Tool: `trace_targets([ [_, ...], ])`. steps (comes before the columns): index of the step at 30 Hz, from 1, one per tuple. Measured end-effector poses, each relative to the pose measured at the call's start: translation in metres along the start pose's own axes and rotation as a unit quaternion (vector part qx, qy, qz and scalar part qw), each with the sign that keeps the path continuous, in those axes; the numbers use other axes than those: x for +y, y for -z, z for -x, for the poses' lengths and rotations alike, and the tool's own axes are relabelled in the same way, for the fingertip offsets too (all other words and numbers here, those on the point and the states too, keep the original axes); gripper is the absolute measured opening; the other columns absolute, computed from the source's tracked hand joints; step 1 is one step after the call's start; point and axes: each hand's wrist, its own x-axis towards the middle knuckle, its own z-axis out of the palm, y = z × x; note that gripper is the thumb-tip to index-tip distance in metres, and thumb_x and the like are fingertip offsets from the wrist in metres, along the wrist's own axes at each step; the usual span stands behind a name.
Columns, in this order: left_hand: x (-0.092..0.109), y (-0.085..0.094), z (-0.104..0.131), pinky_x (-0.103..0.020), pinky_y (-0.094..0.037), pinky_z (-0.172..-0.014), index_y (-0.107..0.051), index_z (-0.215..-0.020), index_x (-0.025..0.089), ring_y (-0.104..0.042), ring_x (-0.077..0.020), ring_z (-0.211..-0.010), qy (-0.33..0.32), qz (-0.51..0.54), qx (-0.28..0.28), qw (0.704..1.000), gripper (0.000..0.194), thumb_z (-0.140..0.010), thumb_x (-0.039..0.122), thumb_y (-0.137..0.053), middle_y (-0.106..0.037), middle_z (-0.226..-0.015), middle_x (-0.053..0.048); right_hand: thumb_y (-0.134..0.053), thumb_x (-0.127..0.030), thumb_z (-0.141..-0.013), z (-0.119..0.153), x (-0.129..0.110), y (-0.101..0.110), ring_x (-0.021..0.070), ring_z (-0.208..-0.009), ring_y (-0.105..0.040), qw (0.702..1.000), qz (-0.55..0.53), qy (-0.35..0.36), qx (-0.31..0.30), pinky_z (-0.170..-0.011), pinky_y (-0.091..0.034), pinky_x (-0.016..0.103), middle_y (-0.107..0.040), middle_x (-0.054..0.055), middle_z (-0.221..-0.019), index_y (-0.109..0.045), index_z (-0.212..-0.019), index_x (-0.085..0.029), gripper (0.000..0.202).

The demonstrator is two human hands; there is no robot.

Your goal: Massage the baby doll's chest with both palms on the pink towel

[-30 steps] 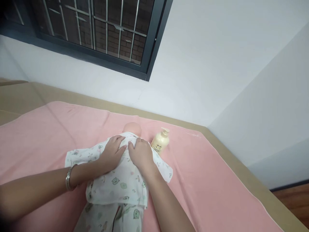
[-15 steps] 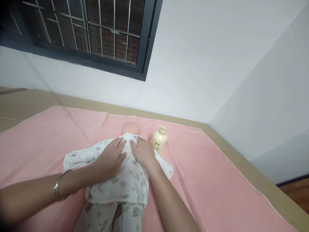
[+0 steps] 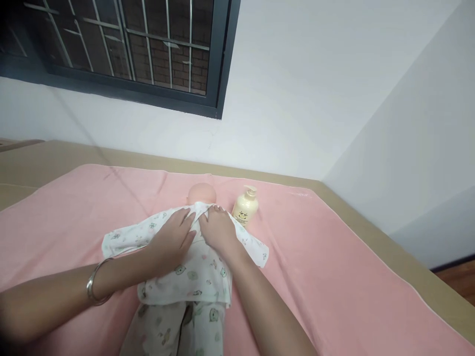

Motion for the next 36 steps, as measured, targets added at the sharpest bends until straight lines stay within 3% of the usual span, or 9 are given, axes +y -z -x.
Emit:
trace_targets([
  [3,-0.004,0.002,-0.005,-0.054,-0.038,-0.106,-0.05,-0.13,0.013,-0.047,-0.0331,-0.127,0.013,0.037,-0.009,0.999,0.041,-0.096,0.029,-0.035,-0.054,-0.133,-0.02,-0.031,-0.026,-0.098,-0.001,-0.001,-0.002,0.028,-0.114,-0.059,1.0,0.009,-0.006,0.01,-0.099,-0.04,0.037,-0.066,0.018,-0.12,-0.063,-0.114,-0.009,0.039],
  [9,-0.023,0.006,-0.029,-0.047,-0.045,-0.096,-0.059,-0.108,0.015,-0.057,-0.0298,-0.111,0.104,0.039,-0.078,0.991,0.037,-0.097,0.035,-0.031,-0.064,-0.114,-0.016,-0.029,-0.022,-0.099,0.024,-0.026,0.0,0.031,-0.125,-0.053,0.997,0.067,0.041,0.012,-0.108,-0.034,0.04,-0.061,0.023,-0.128,-0.061,-0.122,-0.003,0.044],
  [15,-0.019,-0.001,-0.023,-0.049,-0.038,-0.104,-0.054,-0.125,0.011,-0.053,-0.0315,-0.119,0.084,-0.005,-0.05,0.995,0.042,-0.097,0.033,-0.032,-0.059,-0.127,-0.018,-0.03,-0.033,-0.1,0.005,-0.007,-0.016,0.0296,-0.139,-0.039,1.0,-0.021,-0.003,0.023,-0.115,-0.028,0.042,-0.045,0.02,-0.147,-0.045,-0.141,-0.002,0.053],
  [19,-0.016,-0.002,-0.021,-0.049,-0.04,-0.103,-0.054,-0.127,0.01,-0.054,-0.0315,-0.117,0.085,-0.013,-0.034,0.996,0.042,-0.097,0.032,-0.034,-0.06,-0.125,-0.018,-0.031,-0.032,-0.099,-0.002,0.0,-0.025,0.0301,-0.14,-0.037,0.999,-0.026,-0.007,0.032,-0.117,-0.024,0.044,-0.045,0.021,-0.147,-0.043,-0.142,-0.001,0.054],
  [26,-0.006,-0.003,-0.01,-0.05,-0.037,-0.107,-0.05,-0.129,0.008,-0.048,-0.0322,-0.124,0.024,-0.038,0.002,0.999,0.041,-0.094,0.023,-0.036,-0.056,-0.129,-0.019,-0.034,-0.031,-0.099,-0.002,0.004,-0.015,0.0294,-0.142,-0.034,1.0,-0.013,0.022,-0.004,-0.115,-0.026,0.041,-0.04,0.02,-0.151,-0.045,-0.14,-0.003,0.051],
  [29,-0.01,0.002,-0.015,-0.048,-0.038,-0.106,-0.051,-0.128,0.01,-0.048,-0.0311,-0.125,0.037,-0.011,-0.033,0.999,0.039,-0.095,0.025,-0.036,-0.055,-0.131,-0.018,-0.033,-0.027,-0.098,0.003,-0.005,-0.012,0.0295,-0.136,-0.043,1.0,0.018,0.012,0.005,-0.113,-0.03,0.041,-0.049,0.02,-0.144,-0.051,-0.135,-0.003,0.047],
  [32,-0.018,0.008,-0.025,-0.046,-0.043,-0.101,-0.055,-0.119,0.013,-0.051,-0.0298,-0.12,0.097,0.026,-0.082,0.991,0.036,-0.096,0.032,-0.035,-0.058,-0.126,-0.017,-0.031,-0.021,-0.097,0.017,-0.021,-0.013,0.0303,-0.125,-0.053,0.997,0.064,0.009,0.047,-0.111,-0.03,0.043,-0.061,0.02,-0.129,-0.059,-0.124,-0.005,0.042],
  [34,-0.02,0.009,-0.027,-0.047,-0.044,-0.099,-0.056,-0.115,0.012,-0.054,-0.0299,-0.116,0.115,0.02,-0.084,0.99,0.035,-0.096,0.032,-0.034,-0.06,-0.121,-0.017,-0.031,-0.02,-0.097,0.024,-0.028,-0.014,0.031,-0.123,-0.054,0.994,0.083,0.015,0.067,-0.113,-0.028,0.044,-0.064,0.021,-0.124,-0.061,-0.121,-0.004,0.042],
  [36,-0.017,0.007,-0.023,-0.052,-0.042,-0.1,-0.055,-0.116,0.011,-0.053,-0.0315,-0.116,0.076,-0.009,-0.059,0.995,0.034,-0.096,0.029,-0.033,-0.06,-0.121,-0.019,-0.03,-0.02,-0.097,0.025,-0.029,-0.013,0.0299,-0.123,-0.054,0.995,0.073,0.018,0.07,-0.113,-0.028,0.042,-0.064,0.02,-0.124,-0.062,-0.12,-0.005,0.041],
])
